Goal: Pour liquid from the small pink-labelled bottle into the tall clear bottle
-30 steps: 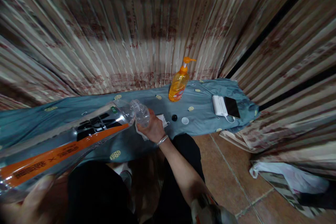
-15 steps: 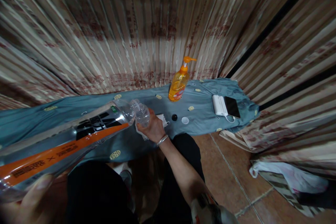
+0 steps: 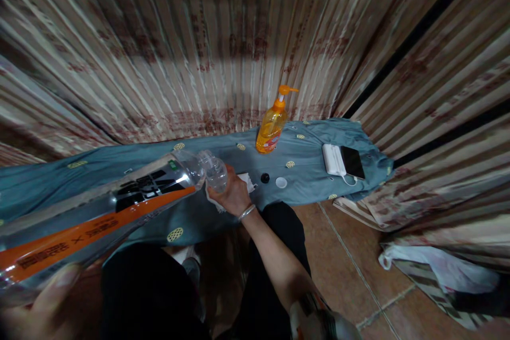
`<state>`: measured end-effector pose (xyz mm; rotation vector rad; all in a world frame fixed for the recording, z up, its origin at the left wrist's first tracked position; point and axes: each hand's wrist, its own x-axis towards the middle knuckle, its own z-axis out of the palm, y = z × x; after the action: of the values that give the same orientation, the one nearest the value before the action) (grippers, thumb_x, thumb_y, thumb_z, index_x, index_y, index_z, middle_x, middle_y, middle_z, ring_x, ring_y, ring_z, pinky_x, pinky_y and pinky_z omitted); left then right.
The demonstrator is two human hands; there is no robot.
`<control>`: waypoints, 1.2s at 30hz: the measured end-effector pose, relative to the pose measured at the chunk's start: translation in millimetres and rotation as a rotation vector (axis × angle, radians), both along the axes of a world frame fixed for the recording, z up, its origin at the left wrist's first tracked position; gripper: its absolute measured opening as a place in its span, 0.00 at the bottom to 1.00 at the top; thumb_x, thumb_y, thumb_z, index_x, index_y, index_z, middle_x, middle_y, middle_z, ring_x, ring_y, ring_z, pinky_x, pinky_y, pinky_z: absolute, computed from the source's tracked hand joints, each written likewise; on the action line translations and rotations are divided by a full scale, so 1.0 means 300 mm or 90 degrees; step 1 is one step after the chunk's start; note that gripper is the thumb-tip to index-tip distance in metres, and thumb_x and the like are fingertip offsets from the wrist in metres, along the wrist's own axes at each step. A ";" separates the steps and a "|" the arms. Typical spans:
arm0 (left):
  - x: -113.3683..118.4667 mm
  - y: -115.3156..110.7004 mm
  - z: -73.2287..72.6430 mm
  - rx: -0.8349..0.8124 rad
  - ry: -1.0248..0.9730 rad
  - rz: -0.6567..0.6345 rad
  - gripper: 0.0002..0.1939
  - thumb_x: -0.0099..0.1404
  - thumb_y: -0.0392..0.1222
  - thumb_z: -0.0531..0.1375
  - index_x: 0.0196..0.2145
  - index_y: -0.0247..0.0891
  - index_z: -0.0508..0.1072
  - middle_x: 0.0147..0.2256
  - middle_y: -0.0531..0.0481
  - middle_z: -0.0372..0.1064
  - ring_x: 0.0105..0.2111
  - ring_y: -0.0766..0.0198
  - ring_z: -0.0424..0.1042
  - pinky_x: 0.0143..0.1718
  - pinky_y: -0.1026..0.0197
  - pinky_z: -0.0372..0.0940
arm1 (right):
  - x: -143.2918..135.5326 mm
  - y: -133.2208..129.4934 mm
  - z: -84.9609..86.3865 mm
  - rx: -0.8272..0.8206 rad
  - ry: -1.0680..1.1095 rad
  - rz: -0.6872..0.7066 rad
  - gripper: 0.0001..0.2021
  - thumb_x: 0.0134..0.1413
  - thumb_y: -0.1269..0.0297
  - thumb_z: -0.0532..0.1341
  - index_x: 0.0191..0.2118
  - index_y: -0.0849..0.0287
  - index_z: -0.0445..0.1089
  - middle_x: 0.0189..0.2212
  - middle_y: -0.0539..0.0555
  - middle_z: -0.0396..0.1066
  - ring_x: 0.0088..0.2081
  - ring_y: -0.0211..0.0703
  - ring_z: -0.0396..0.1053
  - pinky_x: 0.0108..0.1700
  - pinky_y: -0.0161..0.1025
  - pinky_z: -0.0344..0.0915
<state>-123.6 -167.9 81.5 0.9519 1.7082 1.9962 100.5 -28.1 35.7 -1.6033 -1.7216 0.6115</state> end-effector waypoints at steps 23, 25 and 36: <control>0.035 0.002 0.036 0.008 -0.056 0.010 0.20 0.47 0.39 0.73 0.40 0.43 0.79 0.42 0.53 0.77 0.38 0.56 0.78 0.53 0.50 0.73 | 0.001 -0.001 0.008 -0.013 -0.012 -0.002 0.33 0.50 0.60 0.73 0.62 0.58 0.67 0.48 0.60 0.83 0.49 0.57 0.83 0.50 0.44 0.77; 0.036 0.004 0.038 0.007 -0.047 0.005 0.20 0.47 0.40 0.73 0.40 0.43 0.79 0.41 0.53 0.77 0.38 0.55 0.78 0.57 0.46 0.70 | 0.001 -0.001 0.009 -0.011 -0.016 -0.002 0.33 0.50 0.60 0.73 0.62 0.58 0.67 0.47 0.60 0.83 0.48 0.57 0.83 0.49 0.44 0.77; 0.032 0.008 0.042 0.014 -0.077 0.017 0.23 0.44 0.41 0.75 0.40 0.42 0.79 0.41 0.53 0.78 0.38 0.59 0.78 0.47 0.59 0.72 | 0.001 -0.004 0.017 -0.012 -0.015 0.007 0.33 0.51 0.62 0.73 0.62 0.60 0.66 0.48 0.60 0.83 0.49 0.56 0.82 0.51 0.44 0.77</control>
<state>-114.2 -165.5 94.1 0.8023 1.6442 2.0495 100.9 -29.3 40.7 -1.6213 -1.7482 0.6176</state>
